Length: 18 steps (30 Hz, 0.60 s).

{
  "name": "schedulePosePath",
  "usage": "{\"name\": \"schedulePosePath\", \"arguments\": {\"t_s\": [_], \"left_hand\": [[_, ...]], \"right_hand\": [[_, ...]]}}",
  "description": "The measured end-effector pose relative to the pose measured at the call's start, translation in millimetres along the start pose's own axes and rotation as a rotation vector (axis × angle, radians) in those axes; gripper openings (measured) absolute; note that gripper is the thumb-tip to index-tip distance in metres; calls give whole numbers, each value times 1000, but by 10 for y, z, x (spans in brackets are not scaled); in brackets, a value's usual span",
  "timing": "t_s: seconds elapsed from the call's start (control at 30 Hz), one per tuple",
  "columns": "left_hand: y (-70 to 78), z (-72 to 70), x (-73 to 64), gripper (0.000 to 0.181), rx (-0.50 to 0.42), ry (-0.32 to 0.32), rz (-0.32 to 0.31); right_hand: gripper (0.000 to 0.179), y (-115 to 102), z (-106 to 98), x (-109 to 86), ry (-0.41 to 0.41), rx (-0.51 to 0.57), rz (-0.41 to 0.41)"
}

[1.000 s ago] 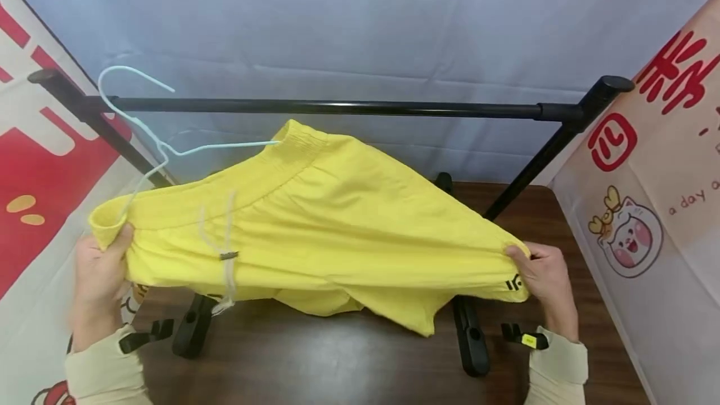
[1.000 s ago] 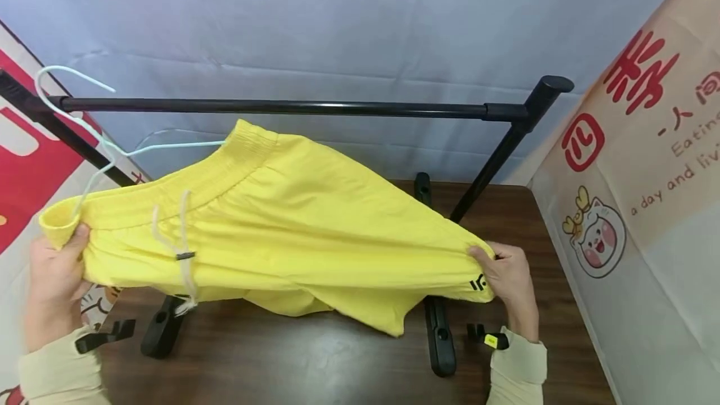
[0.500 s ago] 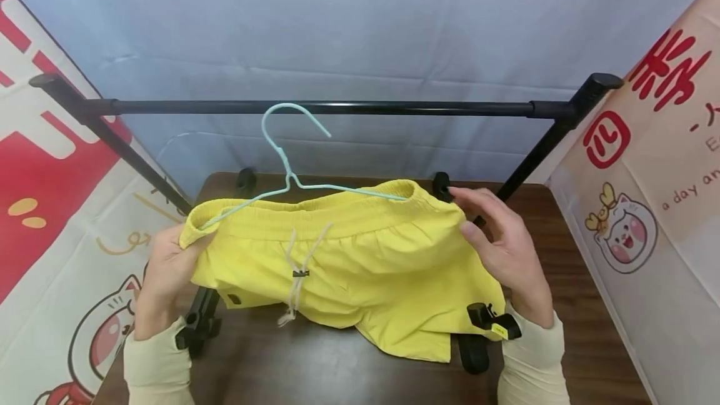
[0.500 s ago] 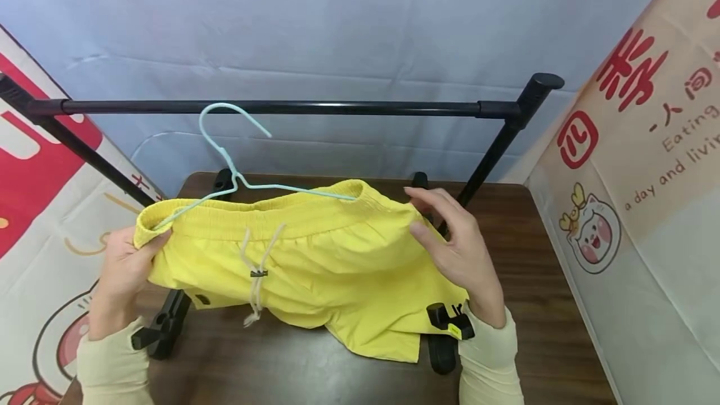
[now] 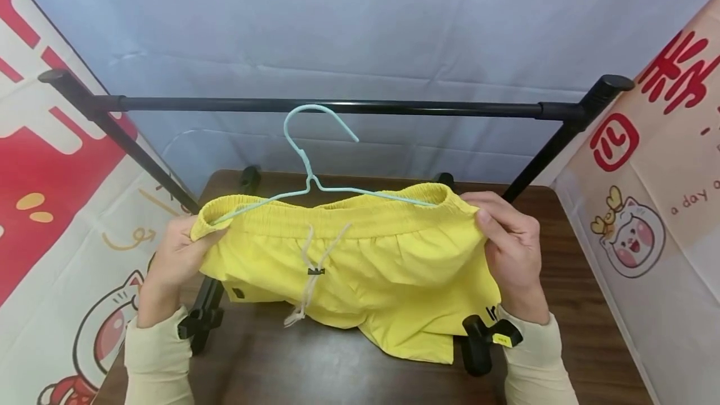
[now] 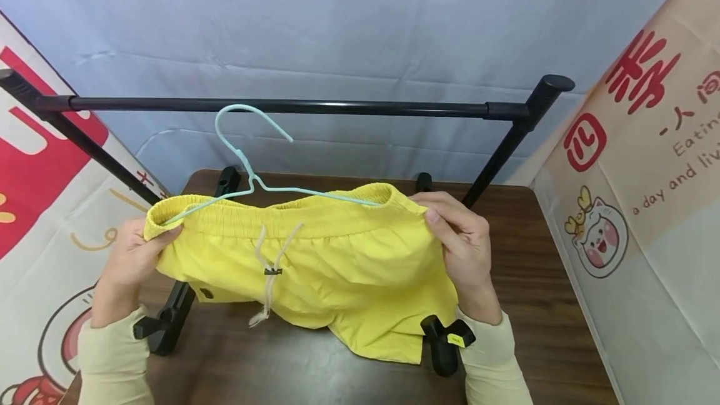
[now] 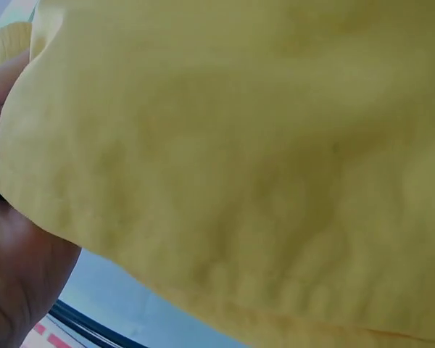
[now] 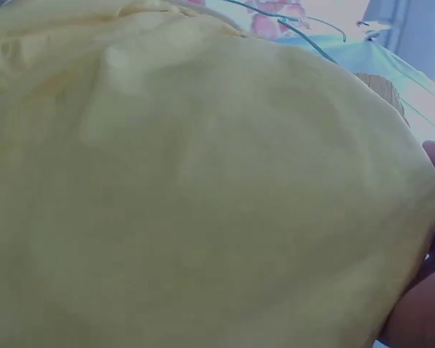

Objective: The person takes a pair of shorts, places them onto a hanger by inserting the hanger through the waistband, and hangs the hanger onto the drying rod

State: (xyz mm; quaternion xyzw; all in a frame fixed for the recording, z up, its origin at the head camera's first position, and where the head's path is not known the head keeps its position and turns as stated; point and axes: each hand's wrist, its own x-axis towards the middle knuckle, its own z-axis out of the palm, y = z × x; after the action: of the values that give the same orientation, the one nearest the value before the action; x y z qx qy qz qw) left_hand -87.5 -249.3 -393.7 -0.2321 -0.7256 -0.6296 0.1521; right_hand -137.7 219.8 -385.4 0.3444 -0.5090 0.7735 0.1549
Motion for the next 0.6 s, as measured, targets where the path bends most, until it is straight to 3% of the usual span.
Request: {"name": "schedulePosePath", "arguments": {"t_s": [0.07,0.13,0.27,0.37,0.4,0.47,0.5,0.6], "left_hand": [[15,-3,14,46,11,-20,26],[35,12,17,48,17,-21,30],[78,83,14,47,32,-16,36],[90,134,3,42,17,-21,23],[85,142,-2,40,-1,-36,16],[64,151,-13,39,-35,-57,-1],[52,151,-21,40,-33,-74,-7],[3,146,-49,42,-24,-134,20]], "right_hand": [[34,-6,-28,-19,-21,98,0],[36,-43,-57,-30,-50,110,42],[35,-170,-62,-12,-106,-155,121],[35,-224,-3,25,-99,-429,61],[30,-226,13,32,-91,-440,25],[20,-229,31,27,-51,-433,-47],[16,-229,29,13,-26,-379,-69],[10,-230,-5,-50,40,-83,-88]]}}
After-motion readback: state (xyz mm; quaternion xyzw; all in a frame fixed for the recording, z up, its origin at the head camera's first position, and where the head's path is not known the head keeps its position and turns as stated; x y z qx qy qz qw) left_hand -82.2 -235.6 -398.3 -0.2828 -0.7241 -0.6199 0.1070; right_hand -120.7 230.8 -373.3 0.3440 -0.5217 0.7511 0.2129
